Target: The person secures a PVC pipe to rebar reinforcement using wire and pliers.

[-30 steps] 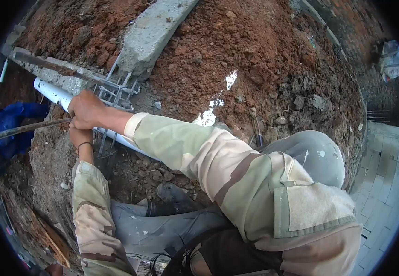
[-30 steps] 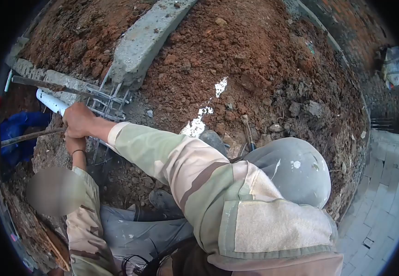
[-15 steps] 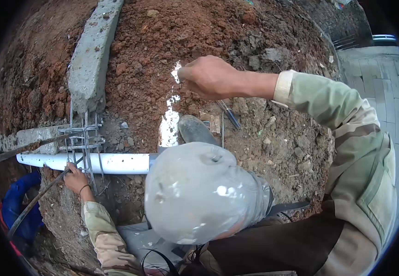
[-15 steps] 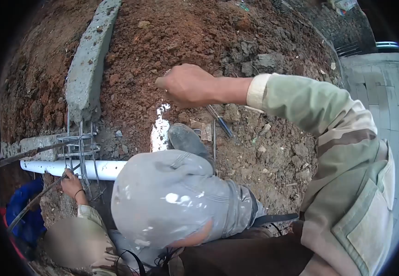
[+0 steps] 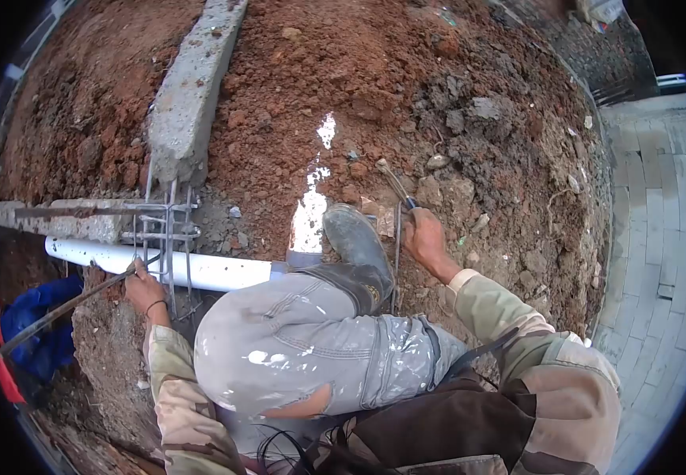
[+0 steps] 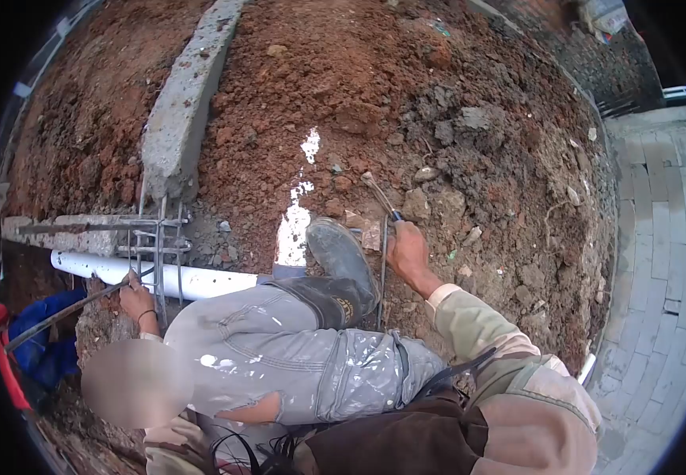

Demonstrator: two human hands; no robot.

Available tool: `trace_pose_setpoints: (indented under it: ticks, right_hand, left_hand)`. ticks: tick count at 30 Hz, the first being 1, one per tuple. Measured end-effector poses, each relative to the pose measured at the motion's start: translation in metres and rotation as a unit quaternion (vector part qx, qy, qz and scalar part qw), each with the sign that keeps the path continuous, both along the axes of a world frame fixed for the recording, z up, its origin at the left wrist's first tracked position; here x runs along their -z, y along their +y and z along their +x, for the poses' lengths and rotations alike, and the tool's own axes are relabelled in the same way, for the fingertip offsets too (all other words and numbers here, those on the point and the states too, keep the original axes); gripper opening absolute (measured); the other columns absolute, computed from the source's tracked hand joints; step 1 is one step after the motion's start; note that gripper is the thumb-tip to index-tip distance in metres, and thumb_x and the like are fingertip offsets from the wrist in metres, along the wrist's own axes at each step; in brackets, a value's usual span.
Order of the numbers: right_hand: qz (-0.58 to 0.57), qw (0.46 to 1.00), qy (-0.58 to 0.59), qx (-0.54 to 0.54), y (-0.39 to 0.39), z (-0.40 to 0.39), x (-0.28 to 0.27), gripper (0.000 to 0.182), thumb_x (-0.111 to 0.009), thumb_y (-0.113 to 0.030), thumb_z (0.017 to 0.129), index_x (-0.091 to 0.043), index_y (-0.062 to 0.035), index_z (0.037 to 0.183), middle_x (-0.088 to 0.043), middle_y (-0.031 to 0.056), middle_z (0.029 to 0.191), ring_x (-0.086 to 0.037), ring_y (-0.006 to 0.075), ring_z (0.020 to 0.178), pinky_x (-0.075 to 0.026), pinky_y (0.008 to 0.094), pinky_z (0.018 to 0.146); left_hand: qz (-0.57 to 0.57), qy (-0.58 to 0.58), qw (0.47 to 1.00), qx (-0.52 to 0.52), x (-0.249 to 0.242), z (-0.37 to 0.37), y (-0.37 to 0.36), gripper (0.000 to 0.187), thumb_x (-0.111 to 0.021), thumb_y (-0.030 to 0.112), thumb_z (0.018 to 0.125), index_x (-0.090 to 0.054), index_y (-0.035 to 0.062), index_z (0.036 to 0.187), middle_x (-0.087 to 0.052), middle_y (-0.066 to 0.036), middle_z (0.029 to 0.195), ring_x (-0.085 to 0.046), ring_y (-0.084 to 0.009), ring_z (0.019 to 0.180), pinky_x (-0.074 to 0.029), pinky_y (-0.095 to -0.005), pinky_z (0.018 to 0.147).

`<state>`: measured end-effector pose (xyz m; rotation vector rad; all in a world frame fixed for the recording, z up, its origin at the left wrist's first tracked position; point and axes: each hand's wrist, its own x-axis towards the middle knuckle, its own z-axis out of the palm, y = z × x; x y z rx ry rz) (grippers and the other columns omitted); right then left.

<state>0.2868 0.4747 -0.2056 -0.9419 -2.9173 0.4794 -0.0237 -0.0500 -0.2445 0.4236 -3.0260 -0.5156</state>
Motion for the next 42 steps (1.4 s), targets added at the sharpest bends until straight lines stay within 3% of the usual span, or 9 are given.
trace_pose_setpoints:
  ticks: [5, 7, 10, 13, 19, 24, 32, 37, 42]
  right_hand:
    - [0.0, 0.983, -0.166, -0.074, 0.057, -0.061, 0.042, 0.048, -0.065, -0.012, 0.088, -0.05, 0.0003, 0.132, -0.069, 0.0331, 0.098, -0.068, 0.0505, 0.094, -0.053, 0.0583, 0.082]
    - [0.071, 0.98, -0.187, -0.009, 0.06, -0.076, 0.055, 0.046, -0.068, -0.015, 0.088, -0.051, 0.0001, 0.127, -0.072, 0.0288, 0.1, -0.07, 0.0443, 0.096, -0.053, 0.0531, 0.082]
    - [0.059, 0.984, -0.169, -0.003, 0.14, -0.059, 0.146, 0.051, -0.067, -0.016, 0.088, -0.052, 0.0026, 0.133, -0.069, 0.0329, 0.101, -0.067, 0.0506, 0.096, -0.053, 0.056, 0.081]
    - [-0.038, 0.981, -0.18, 0.067, 0.131, -0.055, 0.107, 0.047, -0.066, -0.013, 0.088, -0.052, 0.0021, 0.131, -0.068, 0.0288, 0.099, -0.066, 0.0452, 0.091, -0.053, 0.0523, 0.078]
    - [-0.374, 0.894, -0.094, 0.227, 0.106, -0.075, 0.018, 0.04, -0.064, -0.007, 0.09, -0.053, 0.0011, 0.128, -0.067, 0.0206, 0.093, -0.065, 0.0344, 0.082, -0.053, 0.0449, 0.07]
    - [-0.466, 0.869, -0.056, 0.153, 0.062, -0.164, -0.098, 0.034, -0.063, -0.003, 0.092, -0.053, 0.0003, 0.124, -0.066, 0.0138, 0.089, -0.064, 0.0254, 0.074, -0.053, 0.0388, 0.064]
    - [-0.312, 0.918, 0.039, -0.242, -0.065, -0.319, -0.273, 0.007, -0.066, -0.007, 0.093, -0.061, -0.003, 0.096, -0.058, 0.0017, 0.072, -0.053, 0.01, 0.055, -0.043, 0.0258, 0.051]
    - [-0.172, 0.908, -0.062, -0.377, -0.121, -0.41, -0.265, 0.026, -0.069, -0.025, 0.097, -0.067, -0.0021, 0.085, -0.059, 0.0006, 0.067, -0.052, 0.0105, 0.058, -0.04, 0.0289, 0.054]
    - [0.023, 0.886, -0.008, -0.462, -0.183, -0.495, -0.233, 0.046, -0.068, -0.043, 0.095, -0.07, 0.0024, 0.085, -0.067, 0.0139, 0.074, -0.064, 0.0266, 0.073, -0.048, 0.0424, 0.069]
  left_hand:
    - [0.061, 0.078, 0.995, -0.022, 0.016, 0.006, 0.001, 0.046, -0.06, 0.04, 0.102, -0.074, -0.004, 0.099, -0.069, -0.033, 0.088, -0.066, -0.0513, 0.085, -0.05, -0.0576, 0.077]
    - [0.115, 0.016, 0.993, -0.026, 0.002, 0.004, 0.0, 0.048, -0.061, 0.042, 0.102, -0.071, -0.0051, 0.104, -0.069, -0.034, 0.094, -0.067, -0.0506, 0.096, -0.051, -0.0575, 0.086]
    - [0.167, -0.068, 0.983, -0.018, -0.024, 0.001, -0.005, 0.044, -0.064, 0.04, 0.1, -0.073, -0.0016, 0.11, -0.07, -0.032, 0.1, -0.067, -0.0489, 0.101, -0.051, -0.0562, 0.09]
    - [0.185, -0.009, 0.982, 0.043, -0.019, 0.0, -0.015, 0.05, -0.066, 0.039, 0.099, -0.071, -0.0104, 0.09, -0.068, -0.033, 0.084, -0.068, -0.0502, 0.088, -0.051, -0.0542, 0.081]
    - [0.198, -0.049, 0.979, 0.027, -0.015, -0.008, -0.015, 0.045, -0.067, 0.038, 0.099, -0.072, -0.0062, 0.102, -0.071, -0.031, 0.096, -0.068, -0.047, 0.101, -0.052, -0.0518, 0.089]
    - [0.19, -0.069, 0.978, -0.051, -0.012, -0.018, 0.004, 0.04, -0.07, 0.041, 0.097, -0.075, 0.0011, 0.102, -0.073, -0.025, 0.109, -0.069, -0.0421, 0.107, -0.053, -0.0508, 0.092]
    - [0.18, -0.108, 0.974, -0.089, -0.008, -0.026, 0.004, 0.042, -0.074, 0.042, 0.094, -0.076, 0.0025, 0.11, -0.073, -0.024, 0.114, -0.069, -0.0401, 0.112, -0.054, -0.0491, 0.094]
    - [0.195, -0.058, 0.972, -0.119, -0.005, -0.019, 0.007, 0.042, -0.072, 0.041, 0.097, -0.074, -0.0013, 0.102, -0.074, -0.027, 0.105, -0.07, -0.0433, 0.106, -0.054, -0.0506, 0.09]
    - [0.219, -0.042, 0.971, -0.088, -0.008, -0.004, 0.005, 0.032, -0.073, 0.028, 0.095, -0.068, -0.002, 0.104, -0.073, -0.026, 0.093, -0.07, -0.0461, 0.097, -0.053, -0.053, 0.085]
